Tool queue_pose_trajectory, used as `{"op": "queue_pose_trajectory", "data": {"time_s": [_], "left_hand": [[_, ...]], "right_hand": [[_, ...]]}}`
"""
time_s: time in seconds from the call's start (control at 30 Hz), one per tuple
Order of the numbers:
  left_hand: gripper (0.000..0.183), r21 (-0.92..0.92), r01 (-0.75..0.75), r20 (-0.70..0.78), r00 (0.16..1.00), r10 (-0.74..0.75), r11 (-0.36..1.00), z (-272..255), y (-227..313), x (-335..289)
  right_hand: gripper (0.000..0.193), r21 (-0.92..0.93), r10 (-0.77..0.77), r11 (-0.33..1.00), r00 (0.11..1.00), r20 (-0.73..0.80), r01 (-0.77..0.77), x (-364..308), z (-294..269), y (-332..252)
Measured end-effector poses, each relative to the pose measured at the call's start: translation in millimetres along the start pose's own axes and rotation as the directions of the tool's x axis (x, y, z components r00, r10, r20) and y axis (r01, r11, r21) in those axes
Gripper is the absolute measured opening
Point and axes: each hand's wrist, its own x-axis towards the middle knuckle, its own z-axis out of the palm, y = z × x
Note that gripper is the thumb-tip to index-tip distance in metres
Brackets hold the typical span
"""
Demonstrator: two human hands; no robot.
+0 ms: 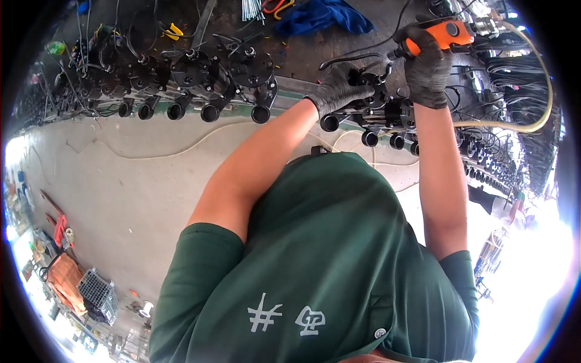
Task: The person inserts long bolts into water pump casings by hand, fastens them using a pneumatic screwdriver, and repositions the assembled pumps on the workbench.
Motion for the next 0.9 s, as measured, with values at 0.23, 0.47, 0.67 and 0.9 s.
{"op": "queue_pose_trajectory", "data": {"time_s": [0.23,0.47,0.67,0.9], "left_hand": [[0.056,-0.158,-0.110,-0.031,0.994,0.107,0.981,3,-2,-4],[0.053,-0.010,-0.006,-0.038,0.999,0.005,1.000,1,-4,-4],[0.054,-0.022,0.027,0.022,0.999,-0.027,0.999,-1,-2,-2],[0.054,-0.104,0.030,0.002,1.000,-0.030,0.994,6,-22,5]], "right_hand": [[0.026,0.217,0.120,0.968,0.992,0.025,-0.123,-20,22,8],[0.039,0.277,-0.016,0.961,0.999,0.046,0.003,-14,12,-21],[0.012,0.024,-0.058,0.998,0.998,0.032,0.057,-2,5,-7],[0.021,0.122,0.038,0.991,0.991,0.131,-0.055,5,-6,5]]}}
